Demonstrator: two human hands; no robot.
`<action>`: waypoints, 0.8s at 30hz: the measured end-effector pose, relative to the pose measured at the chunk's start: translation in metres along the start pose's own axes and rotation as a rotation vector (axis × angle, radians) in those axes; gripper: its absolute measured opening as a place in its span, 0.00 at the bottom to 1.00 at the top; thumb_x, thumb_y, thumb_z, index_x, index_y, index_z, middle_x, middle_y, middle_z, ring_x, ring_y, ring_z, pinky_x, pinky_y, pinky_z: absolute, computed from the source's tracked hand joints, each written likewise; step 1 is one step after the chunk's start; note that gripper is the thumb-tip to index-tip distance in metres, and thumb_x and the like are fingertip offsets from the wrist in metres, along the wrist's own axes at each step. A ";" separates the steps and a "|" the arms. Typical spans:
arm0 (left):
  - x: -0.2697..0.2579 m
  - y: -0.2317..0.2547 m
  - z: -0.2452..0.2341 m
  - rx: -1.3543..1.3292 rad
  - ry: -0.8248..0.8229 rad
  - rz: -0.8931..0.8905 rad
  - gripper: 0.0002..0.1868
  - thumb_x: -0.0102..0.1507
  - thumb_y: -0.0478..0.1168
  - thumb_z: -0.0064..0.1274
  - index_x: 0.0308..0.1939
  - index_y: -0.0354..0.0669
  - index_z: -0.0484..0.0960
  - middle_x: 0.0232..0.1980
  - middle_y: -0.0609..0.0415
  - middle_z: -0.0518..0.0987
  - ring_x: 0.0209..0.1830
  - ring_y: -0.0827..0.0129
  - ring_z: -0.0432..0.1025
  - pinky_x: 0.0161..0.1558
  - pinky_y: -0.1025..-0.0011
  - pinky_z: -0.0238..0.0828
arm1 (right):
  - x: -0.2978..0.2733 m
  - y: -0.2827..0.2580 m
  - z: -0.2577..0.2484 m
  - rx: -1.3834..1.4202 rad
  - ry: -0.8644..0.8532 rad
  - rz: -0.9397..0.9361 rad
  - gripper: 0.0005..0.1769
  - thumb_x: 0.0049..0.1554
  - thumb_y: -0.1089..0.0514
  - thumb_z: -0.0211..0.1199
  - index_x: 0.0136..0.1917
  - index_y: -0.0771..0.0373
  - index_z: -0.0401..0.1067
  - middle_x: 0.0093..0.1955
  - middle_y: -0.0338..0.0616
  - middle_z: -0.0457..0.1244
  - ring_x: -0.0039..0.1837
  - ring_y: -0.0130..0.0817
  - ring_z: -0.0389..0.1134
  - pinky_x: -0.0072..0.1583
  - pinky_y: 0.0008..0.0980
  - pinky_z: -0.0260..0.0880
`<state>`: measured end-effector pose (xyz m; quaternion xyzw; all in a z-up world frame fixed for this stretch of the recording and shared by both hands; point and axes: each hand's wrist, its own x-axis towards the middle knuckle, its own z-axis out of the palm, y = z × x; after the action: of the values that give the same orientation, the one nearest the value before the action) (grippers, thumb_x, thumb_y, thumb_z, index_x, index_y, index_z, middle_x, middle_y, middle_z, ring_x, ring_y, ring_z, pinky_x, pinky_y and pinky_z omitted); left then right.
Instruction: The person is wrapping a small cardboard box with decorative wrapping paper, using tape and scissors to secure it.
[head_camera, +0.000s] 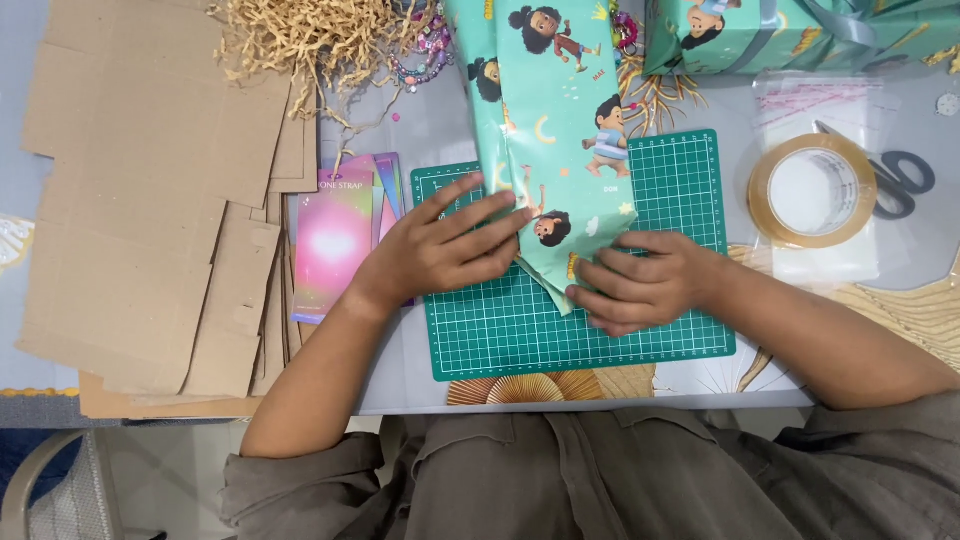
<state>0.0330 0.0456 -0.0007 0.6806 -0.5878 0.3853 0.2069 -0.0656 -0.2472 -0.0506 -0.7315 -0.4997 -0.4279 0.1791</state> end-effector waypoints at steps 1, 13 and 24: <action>0.001 0.001 0.000 0.002 0.000 -0.001 0.05 0.72 0.39 0.61 0.43 0.56 0.82 0.63 0.65 0.86 0.62 0.66 0.81 0.66 0.54 0.81 | -0.002 0.002 0.000 0.001 0.000 -0.002 0.16 0.67 0.43 0.61 0.53 0.52 0.83 0.52 0.43 0.75 0.52 0.37 0.71 0.58 0.40 0.78; -0.009 -0.005 0.013 0.018 0.081 0.150 0.13 0.69 0.36 0.65 0.33 0.51 0.77 0.55 0.69 0.84 0.55 0.65 0.80 0.56 0.56 0.90 | 0.009 0.006 -0.013 -0.136 -0.002 -0.020 0.04 0.61 0.56 0.78 0.49 0.48 0.84 0.52 0.29 0.75 0.58 0.28 0.64 0.63 0.33 0.70; -0.033 0.013 0.034 -0.594 -0.004 -0.432 0.13 0.66 0.37 0.64 0.52 0.42 0.78 0.67 0.46 0.76 0.70 0.44 0.71 0.74 0.40 0.68 | 0.010 0.004 -0.008 -0.194 -0.005 0.052 0.06 0.62 0.58 0.76 0.48 0.44 0.86 0.51 0.31 0.75 0.56 0.28 0.70 0.60 0.34 0.76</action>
<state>0.0295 0.0393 -0.0495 0.7000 -0.5172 0.1439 0.4710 -0.0646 -0.2486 -0.0370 -0.7592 -0.4370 -0.4678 0.1172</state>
